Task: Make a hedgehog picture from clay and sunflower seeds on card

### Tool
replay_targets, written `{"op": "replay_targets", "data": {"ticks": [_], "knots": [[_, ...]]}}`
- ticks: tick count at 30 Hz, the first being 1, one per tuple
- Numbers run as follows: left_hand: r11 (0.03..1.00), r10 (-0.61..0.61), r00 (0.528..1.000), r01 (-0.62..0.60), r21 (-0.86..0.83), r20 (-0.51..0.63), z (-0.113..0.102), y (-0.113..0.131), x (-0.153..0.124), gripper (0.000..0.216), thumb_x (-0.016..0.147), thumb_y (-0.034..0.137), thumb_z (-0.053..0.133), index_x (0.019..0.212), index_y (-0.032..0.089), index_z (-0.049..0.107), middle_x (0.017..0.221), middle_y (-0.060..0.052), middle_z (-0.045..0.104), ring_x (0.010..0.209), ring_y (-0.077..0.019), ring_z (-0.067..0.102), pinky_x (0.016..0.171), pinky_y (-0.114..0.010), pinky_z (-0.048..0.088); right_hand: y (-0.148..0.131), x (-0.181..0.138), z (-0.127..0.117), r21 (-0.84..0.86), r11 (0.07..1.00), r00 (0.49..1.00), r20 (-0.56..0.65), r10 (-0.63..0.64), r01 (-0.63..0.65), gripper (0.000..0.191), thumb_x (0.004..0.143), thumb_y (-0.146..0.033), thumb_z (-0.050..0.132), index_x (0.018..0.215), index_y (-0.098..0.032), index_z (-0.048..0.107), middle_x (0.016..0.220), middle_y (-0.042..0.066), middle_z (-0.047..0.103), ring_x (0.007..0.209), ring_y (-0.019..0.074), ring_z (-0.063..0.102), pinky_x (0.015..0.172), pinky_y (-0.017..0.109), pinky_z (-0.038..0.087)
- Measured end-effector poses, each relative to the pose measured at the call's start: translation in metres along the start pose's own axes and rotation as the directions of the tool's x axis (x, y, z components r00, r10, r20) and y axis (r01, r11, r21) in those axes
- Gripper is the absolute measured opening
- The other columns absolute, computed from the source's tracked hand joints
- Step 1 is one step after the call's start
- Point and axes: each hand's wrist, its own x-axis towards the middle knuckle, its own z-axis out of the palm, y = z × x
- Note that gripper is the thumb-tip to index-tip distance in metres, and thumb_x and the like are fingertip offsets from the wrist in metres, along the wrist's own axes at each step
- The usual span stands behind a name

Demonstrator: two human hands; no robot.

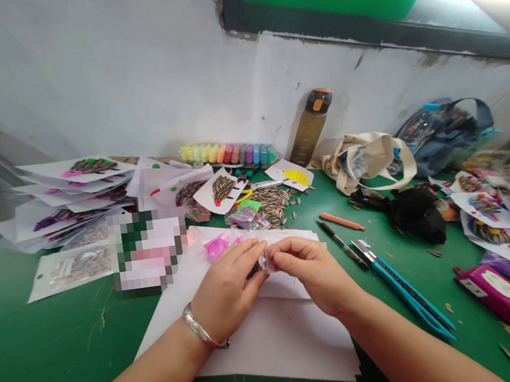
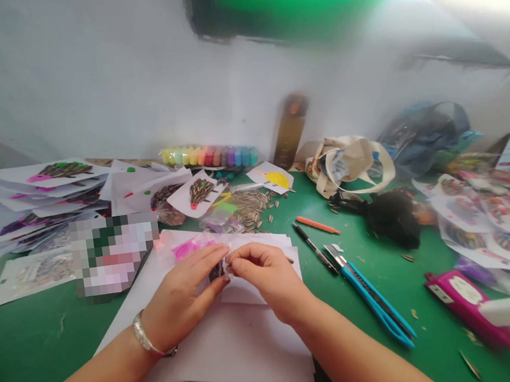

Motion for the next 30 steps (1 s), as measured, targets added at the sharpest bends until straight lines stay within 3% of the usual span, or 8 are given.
{"op": "replay_targets", "data": {"ticks": [5, 10, 14, 19, 24, 27, 30], "knots": [[1.000, -0.002, 0.999, 0.003, -0.029, 0.032, -0.001, 0.002, -0.001, 0.039, 0.089, 0.023, 0.054, 0.128, 0.020, 0.053, 0.126, -0.010, 0.063, 0.118, -0.0248, 0.057, 0.101, -0.046, 0.046, -0.001, -0.001, -0.004, 0.073, 0.995, 0.998, 0.018, 0.061, -0.062, 0.015, 0.077, -0.032, 0.071, 0.080, -0.018, 0.070, 0.078, 0.002, 0.065, 0.076, 0.0140, 0.059, 0.078, 0.030, 0.047], [0.992, -0.070, 0.994, 0.078, -0.102, 0.080, -0.006, 0.006, 0.002, 0.041, 0.085, 0.041, 0.062, 0.121, 0.020, 0.060, 0.124, -0.011, 0.064, 0.116, -0.0271, 0.057, 0.100, -0.048, 0.046, 0.000, 0.000, 0.000, 0.011, 0.999, 0.999, 0.018, 0.045, -0.045, 0.013, 0.076, -0.031, 0.071, 0.080, -0.018, 0.072, 0.080, 0.003, 0.068, 0.079, 0.0156, 0.062, 0.080, 0.031, 0.048], [0.981, -0.149, 0.989, 0.151, -0.122, 0.023, -0.007, 0.011, 0.004, 0.029, 0.091, 0.035, 0.053, 0.114, 0.021, 0.065, 0.120, -0.009, 0.066, 0.114, -0.0248, 0.058, 0.099, -0.047, 0.047, 0.002, 0.001, 0.002, -0.023, 1.000, 1.000, -0.002, 0.016, -0.016, 0.012, 0.075, -0.030, 0.070, 0.078, -0.019, 0.073, 0.080, 0.002, 0.069, 0.078, 0.0154, 0.061, 0.079, 0.031, 0.048], [0.955, -0.251, 0.968, 0.243, -0.171, -0.025, -0.007, 0.017, 0.006, 0.021, 0.085, 0.028, 0.056, 0.102, 0.022, 0.068, 0.109, -0.006, 0.069, 0.104, -0.0235, 0.062, 0.092, -0.044, 0.050, 0.003, 0.001, 0.003, -0.165, 0.986, 0.999, -0.016, -0.036, 0.033, 0.012, 0.077, -0.030, 0.067, 0.079, -0.020, 0.074, 0.079, 0.002, 0.070, 0.079, 0.0169, 0.062, 0.078, 0.032, 0.048], [0.848, -0.425, 0.900, 0.432, -0.306, 0.092, -0.012, 0.021, 0.010, 0.014, 0.080, 0.027, 0.058, 0.089, 0.022, 0.068, 0.088, -0.001, 0.071, 0.079, -0.0184, 0.066, 0.074, -0.035, 0.055, 0.004, 0.000, 0.004, -0.324, 0.939, 0.992, -0.012, -0.123, 0.113, 0.010, 0.079, -0.026, 0.064, 0.077, -0.022, 0.073, 0.078, 0.001, 0.069, 0.078, 0.0165, 0.061, 0.075, 0.029, 0.047], [0.741, -0.501, 0.839, 0.542, -0.397, 0.210, -0.015, 0.019, 0.014, 0.014, 0.078, 0.029, 0.058, 0.082, 0.021, 0.068, 0.080, 0.000, 0.071, 0.075, -0.0177, 0.066, 0.069, -0.032, 0.054, 0.004, 0.000, 0.005, -0.350, 0.931, 0.993, -0.014, -0.116, 0.104, 0.010, 0.079, -0.025, 0.062, 0.075, -0.022, 0.071, 0.075, 0.000, 0.068, 0.075, 0.0158, 0.060, 0.073, 0.028, 0.047], [0.677, -0.519, 0.807, 0.590, -0.441, 0.282, -0.017, 0.016, 0.017, 0.015, 0.076, 0.030, 0.058, 0.077, 0.021, 0.069, 0.078, -0.001, 0.071, 0.074, -0.0179, 0.066, 0.069, -0.030, 0.053, 0.003, 0.000, 0.005, -0.358, 0.929, 0.995, -0.014, -0.099, 0.087, 0.011, 0.078, -0.024, 0.061, 0.075, -0.021, 0.070, 0.074, 0.000, 0.067, 0.074, 0.0152, 0.059, 0.072, 0.027, 0.046]]}}
